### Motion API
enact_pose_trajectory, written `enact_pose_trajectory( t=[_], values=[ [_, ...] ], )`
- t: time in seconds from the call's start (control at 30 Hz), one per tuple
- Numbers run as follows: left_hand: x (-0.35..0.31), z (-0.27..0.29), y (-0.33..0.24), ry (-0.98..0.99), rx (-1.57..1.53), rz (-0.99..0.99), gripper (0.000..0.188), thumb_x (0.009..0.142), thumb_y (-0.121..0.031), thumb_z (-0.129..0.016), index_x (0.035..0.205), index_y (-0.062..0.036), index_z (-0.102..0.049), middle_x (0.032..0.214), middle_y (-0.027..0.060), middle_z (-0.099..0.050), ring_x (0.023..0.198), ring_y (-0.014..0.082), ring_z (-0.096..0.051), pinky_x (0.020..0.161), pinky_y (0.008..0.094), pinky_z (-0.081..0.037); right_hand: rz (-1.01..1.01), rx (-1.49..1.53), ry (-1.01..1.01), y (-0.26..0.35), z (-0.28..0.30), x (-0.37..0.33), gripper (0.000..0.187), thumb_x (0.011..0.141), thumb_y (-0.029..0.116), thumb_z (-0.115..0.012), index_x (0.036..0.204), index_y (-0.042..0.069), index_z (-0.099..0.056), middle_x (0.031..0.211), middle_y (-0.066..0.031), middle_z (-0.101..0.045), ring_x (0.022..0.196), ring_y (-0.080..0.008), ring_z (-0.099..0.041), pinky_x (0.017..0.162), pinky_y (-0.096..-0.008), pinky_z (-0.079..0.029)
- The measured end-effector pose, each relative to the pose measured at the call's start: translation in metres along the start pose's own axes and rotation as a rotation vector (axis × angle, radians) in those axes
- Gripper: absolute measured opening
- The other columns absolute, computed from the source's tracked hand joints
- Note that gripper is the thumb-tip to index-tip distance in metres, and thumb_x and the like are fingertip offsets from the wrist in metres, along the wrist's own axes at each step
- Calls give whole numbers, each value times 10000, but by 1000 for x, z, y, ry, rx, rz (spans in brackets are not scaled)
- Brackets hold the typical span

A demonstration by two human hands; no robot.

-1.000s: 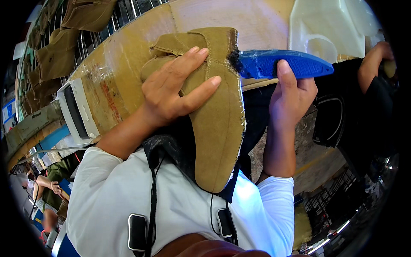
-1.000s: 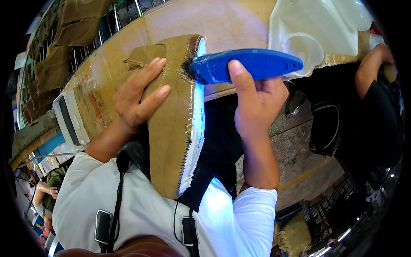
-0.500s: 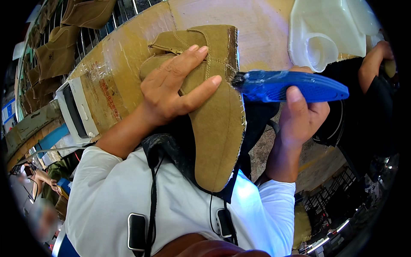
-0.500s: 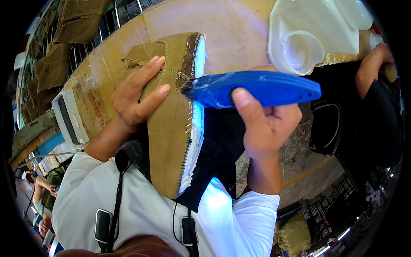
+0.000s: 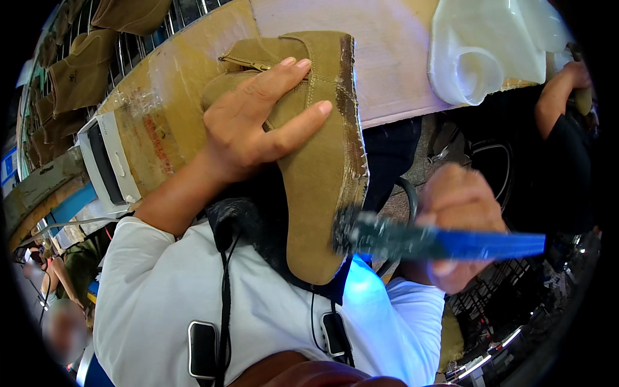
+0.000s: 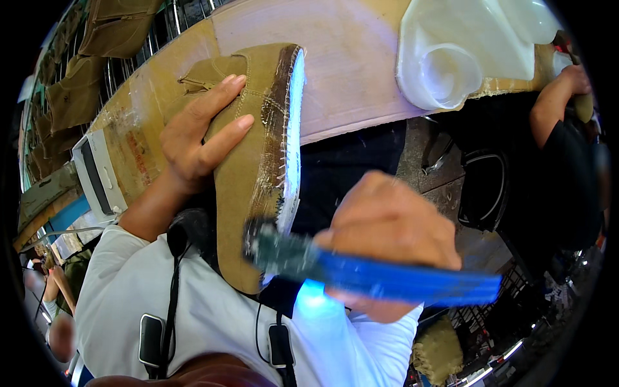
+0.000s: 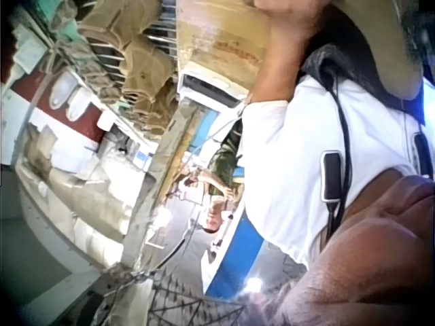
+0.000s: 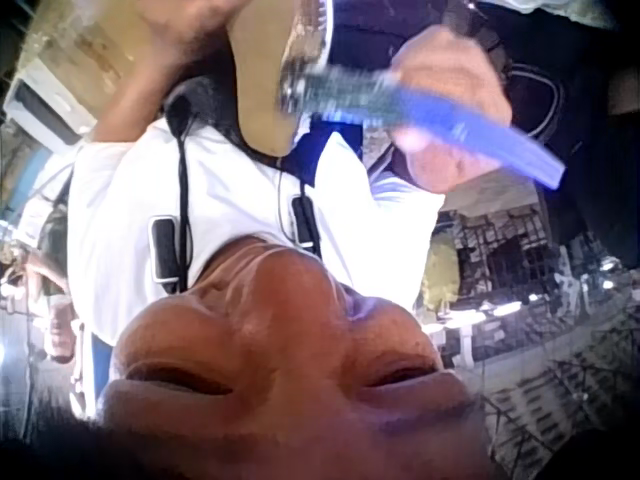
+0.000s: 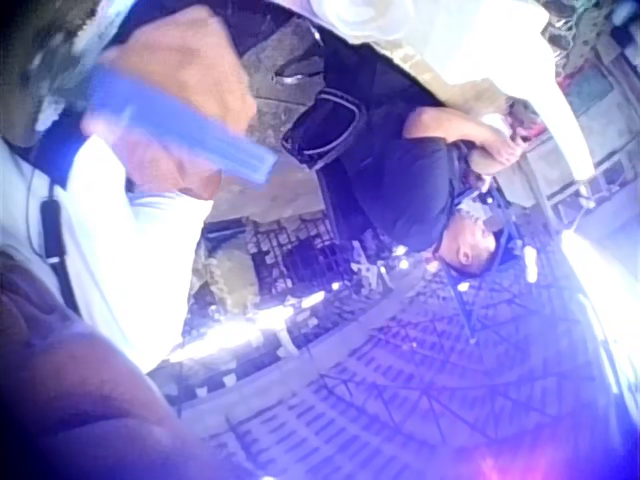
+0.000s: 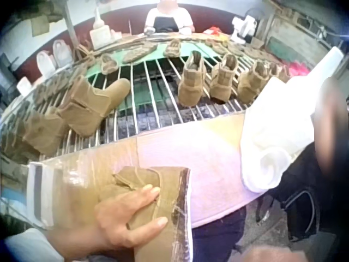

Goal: The person applies white adhesive to the sole edge of a tan boot using a blue brush. They repeatedly dip the brush into a white container and spread the glue along the seam where the sole meets the upper. The person handles multiple boots, placing them on a metal rack after application.

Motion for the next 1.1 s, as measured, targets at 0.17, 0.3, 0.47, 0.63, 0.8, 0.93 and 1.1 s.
enact_pose_trajectory(
  t=[0.17,0.3,0.47,0.63,0.8,0.93,1.1],
  values=[
    [6,3,-1,-13,6,27,365,706,-150,-673,1064,-189,-615,1062,169,-620,903,285,-649,689,315,-545,-259,-49,-370,-19,21,5,242,786,111,-617,911,-89,-562,855,-137,-569,779,-177,-540,682,-281,-432],
    [10,4,1,20,-7,42,403,685,-143,-676,1080,-196,-618,1083,158,-615,913,285,-648,708,320,-539,-317,-106,-288,-28,16,8,321,788,139,-618,969,-117,-543,944,-188,-578,846,-207,-554,781,-306,-442],
    [14,7,3,86,-14,61,491,634,-105,-676,1110,-206,-618,1093,142,-615,926,272,-643,734,321,-522,-133,-44,-298,1,13,0,362,689,261,-757,821,-42,-608,742,-93,-564,639,-139,-510,546,-257,-386],
    [24,7,4,210,6,17,510,642,-185,-762,1117,-118,-590,1111,159,-618,945,288,-642,753,338,-519,50,84,-82,30,0,4,318,775,281,-716,839,0,-584,740,-101,-556,556,-160,-522,446,-227,-380],
    [33,7,6,160,15,111,545,608,-113,-710,1138,-170,-596,1093,120,-626,902,246,-647,694,325,-508,325,-33,-497,17,-4,-24,324,780,197,-705,974,13,-521,878,-117,-504,701,-205,-567,552,-260,-484],
    [34,9,7,141,-11,166,577,596,-100,-702,1155,-191,-592,1076,99,-633,882,230,-650,658,320,-503,330,-751,-268,9,-9,-29,275,793,78,-633,1036,12,-521,939,-146,-526,792,-263,-592,686,-336,-516],
    [40,7,4,157,-12,153,589,584,-129,-720,1156,-192,-591,1070,92,-635,893,229,-646,678,327,-503,-61,-88,-470,-11,22,-12,390,801,334,-637,916,-29,-552,839,-130,-537,794,-199,-517,682,-285,-416]
  ],
)
Point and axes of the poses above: each hand's wrist, its own x-axis towards the middle knuckle, its own z-axis out of the back of the hand, y = z × x, the point moved 5 cm from there along x, towards the middle knuckle
